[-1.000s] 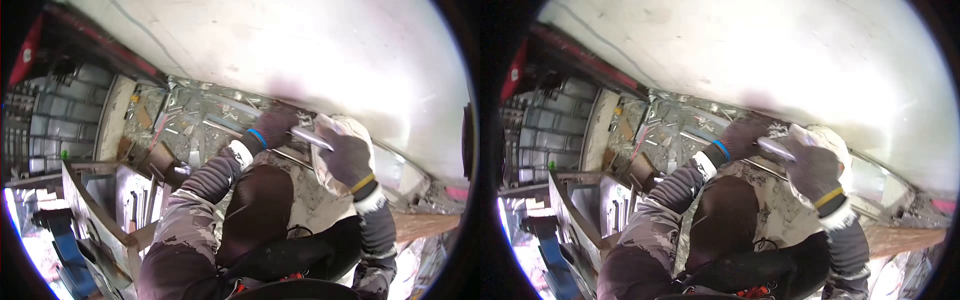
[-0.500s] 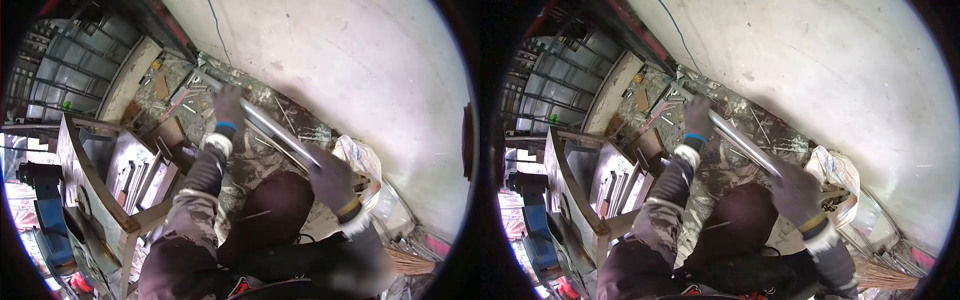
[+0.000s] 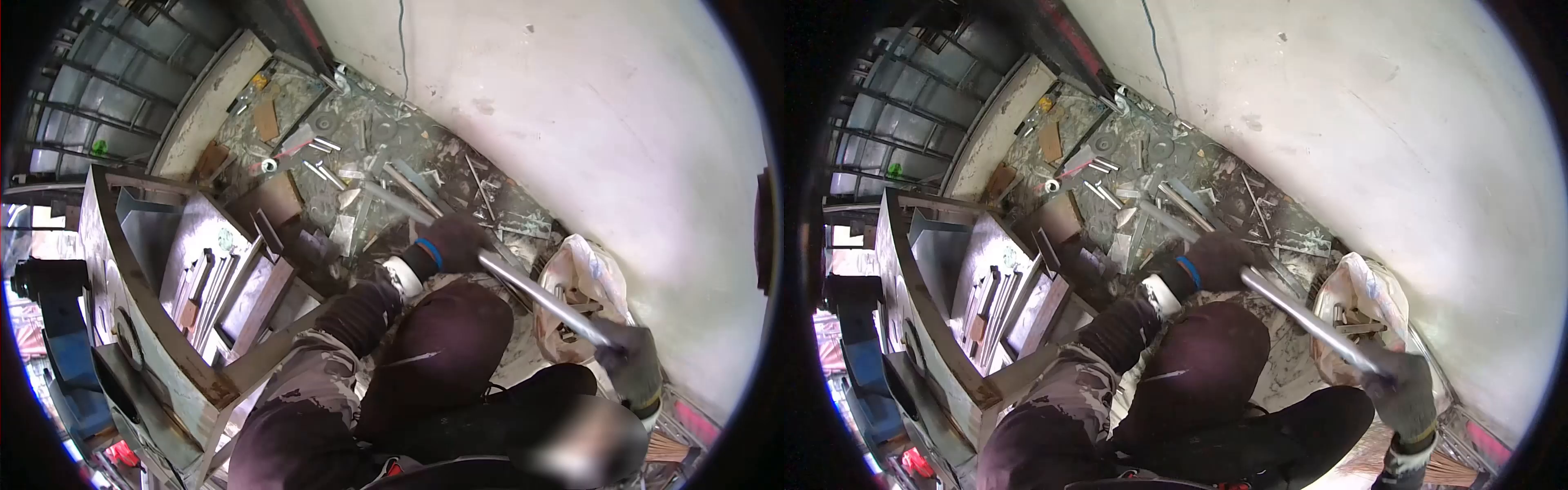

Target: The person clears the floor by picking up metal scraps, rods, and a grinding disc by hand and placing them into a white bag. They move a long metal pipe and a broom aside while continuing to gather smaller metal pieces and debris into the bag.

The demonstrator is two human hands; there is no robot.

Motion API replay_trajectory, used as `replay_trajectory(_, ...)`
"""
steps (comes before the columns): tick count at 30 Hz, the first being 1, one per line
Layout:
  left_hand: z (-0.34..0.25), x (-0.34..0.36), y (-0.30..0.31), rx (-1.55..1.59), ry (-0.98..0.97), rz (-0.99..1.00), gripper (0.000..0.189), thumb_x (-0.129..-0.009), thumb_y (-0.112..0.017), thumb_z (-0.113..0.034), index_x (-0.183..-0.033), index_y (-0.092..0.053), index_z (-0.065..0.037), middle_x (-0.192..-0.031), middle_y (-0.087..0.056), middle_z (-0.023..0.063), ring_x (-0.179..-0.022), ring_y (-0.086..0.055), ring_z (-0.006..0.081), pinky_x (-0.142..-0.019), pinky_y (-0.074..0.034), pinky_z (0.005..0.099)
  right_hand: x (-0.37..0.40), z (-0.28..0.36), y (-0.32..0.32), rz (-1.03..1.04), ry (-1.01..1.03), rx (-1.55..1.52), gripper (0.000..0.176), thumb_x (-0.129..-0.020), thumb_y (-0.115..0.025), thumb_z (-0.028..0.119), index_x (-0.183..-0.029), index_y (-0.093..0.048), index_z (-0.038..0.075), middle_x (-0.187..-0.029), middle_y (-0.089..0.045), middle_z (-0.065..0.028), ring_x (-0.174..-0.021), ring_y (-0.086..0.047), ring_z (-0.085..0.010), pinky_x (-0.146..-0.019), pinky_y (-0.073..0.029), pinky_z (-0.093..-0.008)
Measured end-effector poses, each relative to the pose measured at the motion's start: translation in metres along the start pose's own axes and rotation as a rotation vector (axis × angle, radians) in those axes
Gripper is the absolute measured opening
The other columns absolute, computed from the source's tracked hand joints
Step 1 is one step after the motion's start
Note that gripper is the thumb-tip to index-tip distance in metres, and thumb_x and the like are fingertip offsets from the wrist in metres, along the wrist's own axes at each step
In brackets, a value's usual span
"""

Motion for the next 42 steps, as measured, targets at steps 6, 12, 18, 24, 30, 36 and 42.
replay_trajectory(6, 0.017, -0.043, 0.107, -0.714, 0.090, -0.120, 0.015, -0.076, -0.076, -0.029, -0.086, -0.073, -0.019, -0.077, -0.066, 0.0061, -0.079, -0.066, 0.0279, -0.076, -0.052, 0.0436, -0.033, 0.046, -0.005, -0.175, 0.141, 0.011, 0.040, -0.080, -0.062, -0.003, -0.120, -0.069, 0.002, -0.078, -0.070, -0.0153, -0.065, -0.068, -0.0238, -0.062, -0.053, -0.0337)
replay_trajectory(12, 0.199, -0.059, 0.128, -0.380, 0.630, -0.417, 0.053, -0.071, -0.081, -0.022, -0.121, -0.065, -0.019, -0.137, -0.057, 0.0103, -0.126, -0.054, 0.0316, -0.106, -0.043, 0.0484, -0.208, 0.115, -0.121, -0.202, 0.184, 0.515, 0.028, -0.095, -0.050, 0.017, -0.117, -0.064, 0.009, -0.073, -0.067, -0.0120, -0.067, -0.070, -0.0293, -0.061, -0.057, -0.0478)
replay_trajectory(18, 0.121, -0.059, 0.043, -0.710, 0.428, -0.141, 0.029, -0.075, -0.078, -0.034, -0.100, -0.071, -0.021, -0.102, -0.066, 0.0097, -0.100, -0.063, 0.0268, -0.092, -0.044, 0.0568, -0.118, 0.038, -0.053, -0.102, 0.183, 0.343, 0.048, -0.086, -0.064, 0.017, -0.133, -0.062, 0.015, -0.082, -0.069, -0.0163, -0.073, -0.068, -0.0363, -0.069, -0.054, -0.0465)
replay_trajectory(24, -0.018, -0.042, 0.018, -0.157, -0.025, -0.172, 0.024, -0.070, -0.081, -0.037, -0.077, -0.070, -0.017, -0.074, -0.066, 0.0077, -0.081, -0.066, 0.0296, -0.084, -0.047, 0.0424, -0.001, -0.006, 0.028, -0.018, -0.046, 0.028, 0.046, -0.076, -0.067, -0.002, -0.122, -0.069, 0.005, -0.083, -0.070, -0.0218, -0.067, -0.069, -0.0235, -0.064, -0.052, -0.0376)
replay_trajectory(30, 0.012, -0.067, 0.117, -0.523, 0.163, -0.148, 0.024, -0.073, -0.079, -0.032, -0.089, -0.072, -0.015, -0.084, -0.068, 0.0082, -0.090, -0.066, 0.0270, -0.089, -0.046, 0.0431, -0.036, 0.042, 0.006, -0.255, 0.155, 0.066, 0.043, -0.080, -0.066, 0.002, -0.123, -0.067, 0.003, -0.080, -0.068, -0.0173, -0.068, -0.066, -0.0251, -0.061, -0.052, -0.0372)
replay_trajectory(36, 0.117, -0.072, 0.085, -0.531, 0.297, -0.310, 0.021, -0.074, -0.076, -0.028, -0.092, -0.073, -0.016, -0.092, -0.069, 0.0079, -0.099, -0.065, 0.0264, -0.092, -0.044, 0.0447, -0.115, 0.085, -0.067, -0.365, 0.367, 0.521, 0.044, -0.082, -0.063, 0.006, -0.126, -0.065, 0.009, -0.067, -0.058, -0.0123, -0.061, -0.061, -0.0322, -0.058, -0.049, -0.0471)
replay_trajectory(42, 0.041, -0.026, 0.041, -0.178, 0.145, -0.146, 0.013, -0.073, -0.075, -0.028, -0.078, -0.070, -0.018, -0.083, -0.067, 0.0085, -0.092, -0.066, 0.0296, -0.092, -0.046, 0.0479, -0.038, 0.052, 0.020, -0.104, 0.263, 0.227, 0.046, -0.074, -0.069, 0.005, -0.119, -0.070, 0.005, -0.080, -0.068, -0.0186, -0.067, -0.065, -0.0352, -0.066, -0.053, -0.0424)
Point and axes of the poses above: each hand's wrist, its own x-axis away from the middle knuckle, its own y-axis out of the back of the hand, z = x × y, the point moved 5 cm from there along -x, towards the middle knuckle
